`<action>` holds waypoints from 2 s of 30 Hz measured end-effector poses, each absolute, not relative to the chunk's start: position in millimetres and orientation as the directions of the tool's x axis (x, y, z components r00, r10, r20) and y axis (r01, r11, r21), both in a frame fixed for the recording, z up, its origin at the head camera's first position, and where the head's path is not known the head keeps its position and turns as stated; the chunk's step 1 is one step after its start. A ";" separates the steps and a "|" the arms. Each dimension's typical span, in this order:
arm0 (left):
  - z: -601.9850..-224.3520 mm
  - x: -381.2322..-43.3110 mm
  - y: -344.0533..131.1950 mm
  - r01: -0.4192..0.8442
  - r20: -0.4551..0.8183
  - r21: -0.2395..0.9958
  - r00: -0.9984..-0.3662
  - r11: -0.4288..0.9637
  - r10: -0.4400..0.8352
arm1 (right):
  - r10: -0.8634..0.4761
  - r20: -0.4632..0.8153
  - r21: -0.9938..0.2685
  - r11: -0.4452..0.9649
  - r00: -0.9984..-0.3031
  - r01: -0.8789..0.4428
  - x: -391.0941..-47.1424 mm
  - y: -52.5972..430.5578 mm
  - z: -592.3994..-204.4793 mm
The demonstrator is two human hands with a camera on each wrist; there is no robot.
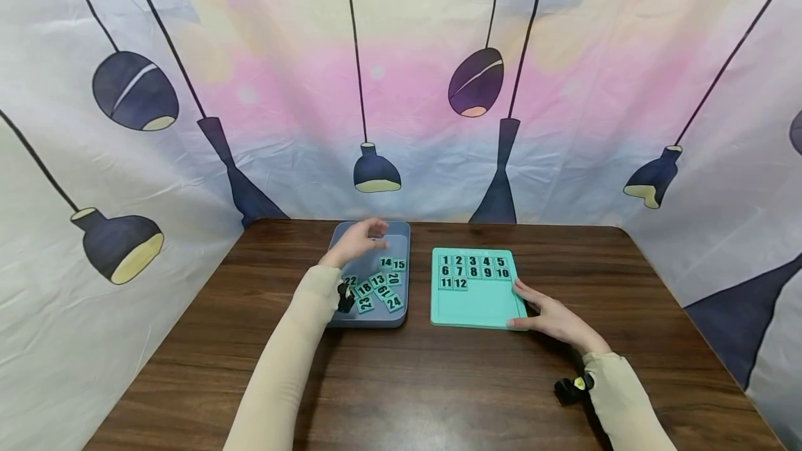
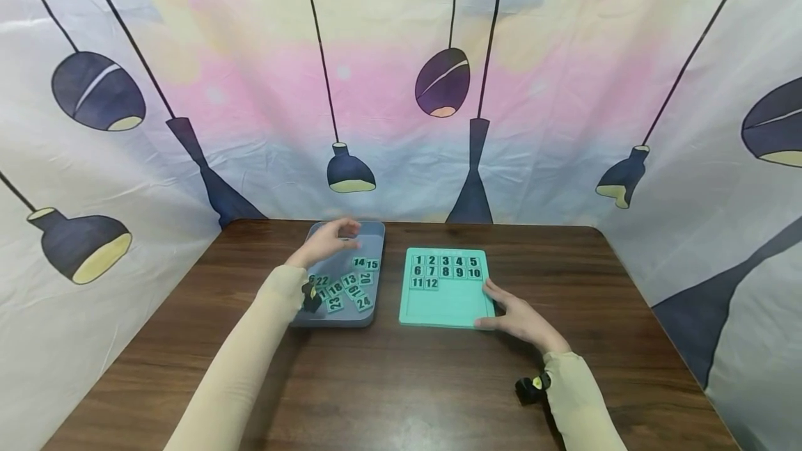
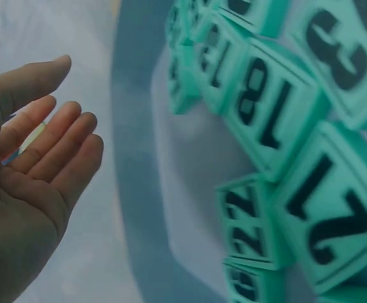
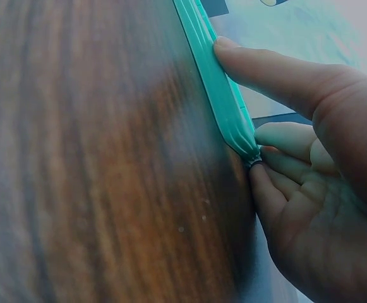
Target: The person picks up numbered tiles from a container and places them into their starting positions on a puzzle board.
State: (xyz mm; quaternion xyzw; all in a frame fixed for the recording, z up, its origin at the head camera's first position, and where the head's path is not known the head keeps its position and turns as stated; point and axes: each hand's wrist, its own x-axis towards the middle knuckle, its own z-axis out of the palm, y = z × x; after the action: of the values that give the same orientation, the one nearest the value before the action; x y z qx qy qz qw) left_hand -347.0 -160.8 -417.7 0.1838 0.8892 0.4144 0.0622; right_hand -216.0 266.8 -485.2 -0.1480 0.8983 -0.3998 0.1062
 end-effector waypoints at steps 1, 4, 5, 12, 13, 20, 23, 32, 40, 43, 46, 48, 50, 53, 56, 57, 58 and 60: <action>-420.7 -348.0 -162.0 0.272 0.038 0.762 -0.925 0.587 0.379 | -0.351 -0.072 -0.750 0.636 -0.934 -0.181 -215.9 267.0 -485.3; -426.9 -349.8 -164.5 0.269 0.024 0.766 -0.920 0.584 0.392 | -0.352 -0.070 -0.749 0.637 -0.933 -0.184 -216.0 267.2 -485.6; -428.9 -350.5 -165.3 0.272 0.020 0.764 -0.916 0.586 0.400 | -0.352 -0.069 -0.747 0.638 -0.934 -0.185 -216.1 267.1 -485.7; -439.8 -350.8 -169.1 0.271 -0.030 0.759 -0.894 0.592 0.448 | -0.353 -0.067 -0.738 0.647 -0.933 -0.192 -215.8 267.2 -486.7; -440.9 -350.2 -169.3 0.269 -0.036 0.760 -0.891 0.591 0.452 | -0.353 -0.067 -0.737 0.648 -0.933 -0.192 -215.6 267.1 -486.8; -446.0 -346.9 -166.5 0.255 -0.071 0.762 -0.881 0.595 0.468 | -0.345 -0.070 -0.731 0.656 -0.936 -0.187 -217.0 265.6 -488.0; -447.7 -346.2 -165.2 0.248 -0.087 0.755 -0.880 0.608 0.467 | -0.348 -0.066 -0.729 0.657 -0.935 -0.193 -217.1 266.8 -488.3; -453.5 -344.8 -166.0 0.252 -0.119 0.719 -0.873 0.647 0.472 | -0.342 -0.073 -0.732 0.656 -0.937 -0.183 -217.7 268.1 -490.8; -453.0 -346.1 -163.9 0.253 -0.124 0.705 -0.876 0.662 0.467 | -0.346 -0.067 -0.743 0.644 -0.936 -0.184 -217.2 267.9 -488.9; -452.0 -346.1 -164.6 0.255 -0.127 0.705 -0.872 0.662 0.472 | -0.345 -0.069 -0.739 0.648 -0.936 -0.184 -217.1 268.1 -489.0; -450.8 -346.7 -166.9 0.262 -0.132 0.705 -0.865 0.659 0.485 | -0.346 -0.071 -0.737 0.650 -0.936 -0.184 -217.1 268.2 -489.1; -449.2 -347.1 -169.4 0.266 -0.131 0.700 -0.864 0.663 0.486 | -0.348 -0.072 -0.740 0.647 -0.935 -0.184 -217.0 268.2 -489.0; -447.6 -347.3 -172.6 0.268 -0.130 0.691 -0.868 0.671 0.480 | -0.350 -0.070 -0.743 0.643 -0.934 -0.185 -217.0 268.4 -488.7; -444.3 -346.0 -177.0 0.269 -0.127 0.669 -0.877 0.693 0.463 | -0.351 -0.071 -0.747 0.639 -0.934 -0.183 -216.6 268.5 -488.1; -439.4 -342.6 -179.2 0.262 -0.143 0.662 -0.875 0.702 0.462 | -0.351 -0.075 -0.743 0.644 -0.933 -0.182 -216.0 268.5 -486.8; -437.1 -341.1 -179.2 0.261 -0.151 0.662 -0.872 0.703 0.466 | -0.350 -0.076 -0.742 0.645 -0.934 -0.181 -215.8 268.5 -486.3; -434.7 -339.6 -178.7 0.256 -0.164 0.660 -0.868 0.706 0.468 | -0.347 -0.078 -0.741 0.647 -0.935 -0.179 -215.5 268.6 -485.8; -431.2 -337.9 -177.7 0.260 -0.191 0.655 -0.851 0.710 0.489 | -0.347 -0.079 -0.742 0.646 -0.935 -0.177 -215.2 268.9 -485.1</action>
State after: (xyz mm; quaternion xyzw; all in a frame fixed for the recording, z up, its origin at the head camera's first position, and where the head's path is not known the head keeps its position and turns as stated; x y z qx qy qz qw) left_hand -337.9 -177.7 -431.2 0.2065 0.9072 0.3202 0.1782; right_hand -215.2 268.9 -485.1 -0.1455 0.9009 -0.3946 0.1076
